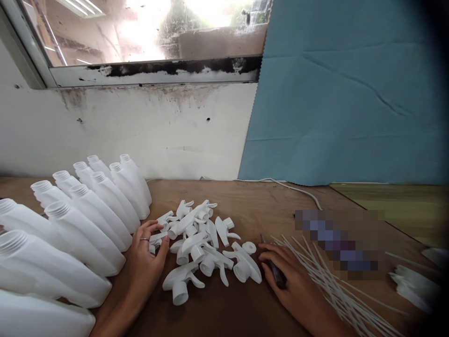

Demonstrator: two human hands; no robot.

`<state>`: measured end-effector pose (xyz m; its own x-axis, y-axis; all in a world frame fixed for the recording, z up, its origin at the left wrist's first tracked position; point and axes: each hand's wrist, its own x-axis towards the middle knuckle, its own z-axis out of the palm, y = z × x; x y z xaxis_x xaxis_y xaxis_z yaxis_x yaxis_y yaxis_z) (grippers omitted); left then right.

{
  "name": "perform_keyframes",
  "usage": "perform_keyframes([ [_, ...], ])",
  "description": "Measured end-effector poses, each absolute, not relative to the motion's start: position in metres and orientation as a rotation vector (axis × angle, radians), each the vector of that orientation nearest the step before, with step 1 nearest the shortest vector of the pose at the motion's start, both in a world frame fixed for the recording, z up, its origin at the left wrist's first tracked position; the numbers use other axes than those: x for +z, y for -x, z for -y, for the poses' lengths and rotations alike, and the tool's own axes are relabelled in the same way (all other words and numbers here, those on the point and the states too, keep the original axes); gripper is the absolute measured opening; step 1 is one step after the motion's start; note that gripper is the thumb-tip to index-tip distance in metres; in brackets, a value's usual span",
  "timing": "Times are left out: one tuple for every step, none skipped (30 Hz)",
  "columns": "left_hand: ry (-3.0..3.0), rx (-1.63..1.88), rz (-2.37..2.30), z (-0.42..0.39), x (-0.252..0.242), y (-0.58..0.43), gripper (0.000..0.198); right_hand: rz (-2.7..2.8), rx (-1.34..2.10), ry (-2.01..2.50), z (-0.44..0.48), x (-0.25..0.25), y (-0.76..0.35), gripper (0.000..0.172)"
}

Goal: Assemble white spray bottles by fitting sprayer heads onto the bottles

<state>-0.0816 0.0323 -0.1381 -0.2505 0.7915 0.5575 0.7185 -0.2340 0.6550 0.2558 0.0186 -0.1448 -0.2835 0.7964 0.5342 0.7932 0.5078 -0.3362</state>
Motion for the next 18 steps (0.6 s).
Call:
perform_keyframes([
  [-1.891, 1.515, -1.888, -0.031, -0.138, 0.081, 0.021, 2.078, -0.005, 1.276, -0.018, -0.143, -0.256, 0.012],
  [-1.904, 1.516, -1.880, -0.030, -0.137, 0.080, 0.020, 2.061, -0.014, 1.256, -0.016, -0.140, -0.255, 0.012],
  [-1.925, 1.520, -1.869, -0.028, -0.136, 0.079, 0.019, 2.040, -0.020, 1.232, -0.013, -0.138, -0.255, 0.012],
  [-1.959, 1.527, -1.853, -0.026, -0.136, 0.078, 0.018, 2.017, -0.020, 1.211, -0.011, -0.135, -0.255, 0.013],
  [-2.006, 1.537, -1.828, -0.024, -0.134, 0.077, 0.016, 1.995, -0.013, 1.198, -0.007, -0.133, -0.255, 0.014],
  [-2.062, 1.545, -1.794, -0.022, -0.133, 0.076, 0.015, 1.976, -0.001, 1.188, -0.004, -0.130, -0.255, 0.015],
  [-2.120, 1.546, -1.754, -0.019, -0.131, 0.074, 0.013, 1.961, 0.022, 1.186, -0.001, -0.128, -0.255, 0.015],
  [-2.179, 1.537, -1.709, -0.017, -0.130, 0.071, 0.012, 1.953, 0.054, 1.193, 0.002, -0.126, -0.254, 0.015],
  [-2.235, 1.522, -1.664, -0.014, -0.128, 0.069, 0.011, 1.949, 0.091, 1.202, 0.005, -0.124, -0.253, 0.014],
  [-2.282, 1.502, -1.623, -0.012, -0.127, 0.066, 0.011, 1.951, 0.135, 1.210, 0.007, -0.123, -0.251, 0.013],
  [-2.329, 1.478, -1.586, -0.010, -0.126, 0.063, 0.012, 1.957, 0.180, 1.214, 0.009, -0.121, -0.249, 0.012],
  [-2.379, 1.456, -1.551, -0.008, -0.125, 0.061, 0.013, 1.969, 0.231, 1.217, 0.010, -0.120, -0.247, 0.013],
  [-2.426, 1.439, -1.512, -0.006, -0.125, 0.058, 0.015, 1.982, 0.282, 1.218, 0.011, -0.119, -0.245, 0.013],
  [-2.471, 1.421, -1.471, -0.005, -0.125, 0.056, 0.018, 1.998, 0.331, 1.214, 0.012, -0.118, -0.243, 0.014],
  [-2.509, 1.401, -1.432, -0.004, -0.125, 0.055, 0.021, 2.007, 0.377, 1.210, 0.013, -0.118, -0.241, 0.015],
  [-2.538, 1.379, -1.396, -0.002, -0.126, 0.053, 0.024, 2.000, 0.415, 1.205, 0.014, -0.118, -0.240, 0.015],
  [-2.557, 1.362, -1.366, -0.002, -0.126, 0.053, 0.026, 1.980, 0.448, 1.200, 0.014, -0.118, -0.241, 0.015],
  [-2.567, 1.349, -1.344, -0.001, -0.127, 0.052, 0.028, 1.943, 0.480, 1.197, 0.014, -0.118, -0.242, 0.014],
])
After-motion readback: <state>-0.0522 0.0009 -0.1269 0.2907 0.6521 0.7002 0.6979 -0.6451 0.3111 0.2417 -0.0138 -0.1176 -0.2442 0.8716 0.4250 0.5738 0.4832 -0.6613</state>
